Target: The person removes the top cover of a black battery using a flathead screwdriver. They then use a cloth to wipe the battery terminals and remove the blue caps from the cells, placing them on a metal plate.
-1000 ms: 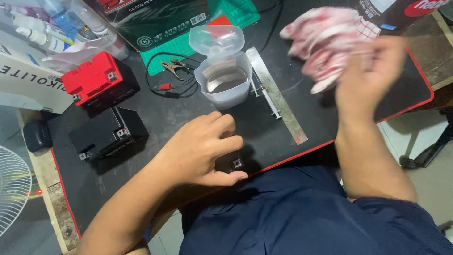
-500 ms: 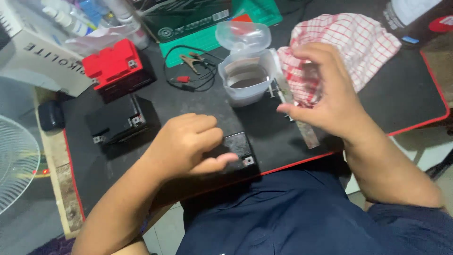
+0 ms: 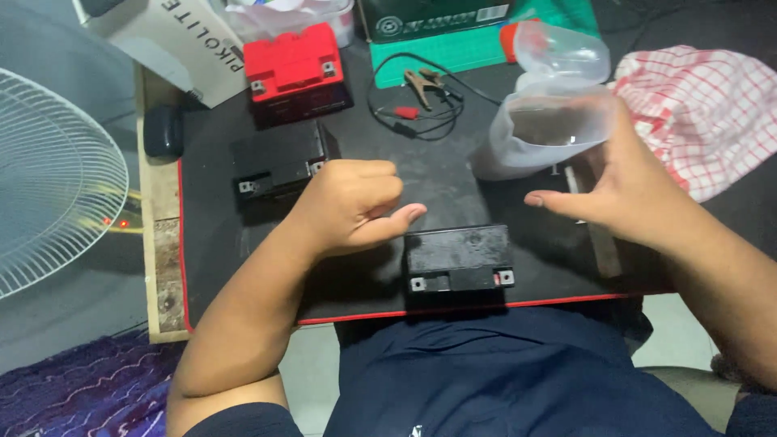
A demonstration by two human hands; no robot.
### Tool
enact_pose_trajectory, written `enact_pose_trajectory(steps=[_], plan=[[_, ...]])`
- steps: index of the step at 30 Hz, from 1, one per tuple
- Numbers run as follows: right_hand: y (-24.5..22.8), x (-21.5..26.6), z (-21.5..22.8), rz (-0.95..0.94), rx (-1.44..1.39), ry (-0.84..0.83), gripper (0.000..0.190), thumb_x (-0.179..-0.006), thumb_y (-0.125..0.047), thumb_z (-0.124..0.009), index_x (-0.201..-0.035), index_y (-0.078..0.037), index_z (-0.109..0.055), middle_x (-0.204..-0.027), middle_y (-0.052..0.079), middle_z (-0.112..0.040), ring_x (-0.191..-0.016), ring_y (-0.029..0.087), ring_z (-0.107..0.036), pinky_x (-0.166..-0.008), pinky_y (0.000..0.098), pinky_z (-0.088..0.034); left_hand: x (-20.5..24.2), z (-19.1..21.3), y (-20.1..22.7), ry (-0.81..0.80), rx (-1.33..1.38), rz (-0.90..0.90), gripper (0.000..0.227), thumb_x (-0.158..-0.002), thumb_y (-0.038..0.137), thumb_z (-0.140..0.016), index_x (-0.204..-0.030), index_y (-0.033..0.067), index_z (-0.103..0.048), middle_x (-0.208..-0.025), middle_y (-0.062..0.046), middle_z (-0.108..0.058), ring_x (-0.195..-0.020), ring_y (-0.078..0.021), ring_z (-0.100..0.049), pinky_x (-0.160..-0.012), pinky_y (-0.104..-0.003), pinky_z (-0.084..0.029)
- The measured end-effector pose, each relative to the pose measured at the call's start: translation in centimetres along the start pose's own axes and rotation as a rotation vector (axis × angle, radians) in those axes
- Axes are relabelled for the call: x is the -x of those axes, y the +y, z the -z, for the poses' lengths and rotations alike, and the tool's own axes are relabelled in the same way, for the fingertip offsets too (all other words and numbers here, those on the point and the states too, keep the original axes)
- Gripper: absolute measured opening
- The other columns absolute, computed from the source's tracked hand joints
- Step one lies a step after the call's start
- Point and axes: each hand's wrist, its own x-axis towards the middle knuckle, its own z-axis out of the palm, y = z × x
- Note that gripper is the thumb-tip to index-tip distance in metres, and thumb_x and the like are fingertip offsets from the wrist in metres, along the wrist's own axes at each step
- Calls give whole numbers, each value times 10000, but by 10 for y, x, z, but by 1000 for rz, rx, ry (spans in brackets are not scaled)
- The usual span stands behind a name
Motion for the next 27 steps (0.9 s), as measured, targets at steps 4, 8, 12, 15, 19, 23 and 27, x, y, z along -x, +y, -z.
enact_pose_trajectory(steps=[4,8,12,15,19,23,27], plan=[[33,-9,-19,108,-216,91,944,-619,-35,-859,-1370,-58,-288,-1471,208,-441,-1397,287,-470,-1165,437,-425,5,-8,-8,16,-51,-19,480,-1025,233,-658,-674,88,-364,-635,-40,-316,-539,-243,-316,-497,-358,-252],[52,-15,-28,194,-71,244,1028,-581,-232,-917,-1384,-39,-305,-1405,184,-434,-1348,293,-485,-1162,427,-401,3,-11,-7,15,-61,-3,483,-1024,266,-655,-672,94,-371,-639,-34,-328,-536,-241,-325,-496,-352,-267],[46,-19,-34,62,-55,311,910,-630,-147,-953,-1340,13,-406,-1279,192,-585,-1180,255,-598,-1034,385,-500,3,-10,-7,6,-32,24,474,-1025,262,-644,-678,91,-369,-640,-41,-317,-540,-248,-323,-507,-360,-271],[58,-18,-30,156,110,340,863,-651,-270,-945,-1305,58,-487,-1267,210,-561,-1202,316,-579,-1078,430,-435,2,-11,-7,11,-12,33,474,-1029,246,-624,-671,93,-354,-632,-33,-296,-540,-227,-295,-506,-345,-259],[74,-1,-17,196,149,381,888,-636,-256,-968,-1307,47,-473,-1291,203,-497,-1208,308,-545,-1075,412,-424,1,-13,-8,3,-5,34,470,-1023,234,-638,-667,91,-365,-626,-33,-317,-535,-227,-314,-503,-350,-261],[52,19,10,132,13,263,771,-692,-101,-820,-1319,7,-385,-1335,330,-529,-1284,399,-552,-1211,486,-406,1,-11,-6,0,16,64,457,-1037,252,-604,-680,85,-373,-642,-34,-321,-552,-223,-327,-512,-347,-265],[52,58,48,51,284,296,656,-901,-123,-807,-1436,171,-567,-1449,300,-601,-1380,385,-578,-1281,480,-448,1,-12,-6,-7,15,92,442,-1027,240,-617,-687,86,-381,-649,-30,-341,-552,-221,-341,-520,-348,-281]])
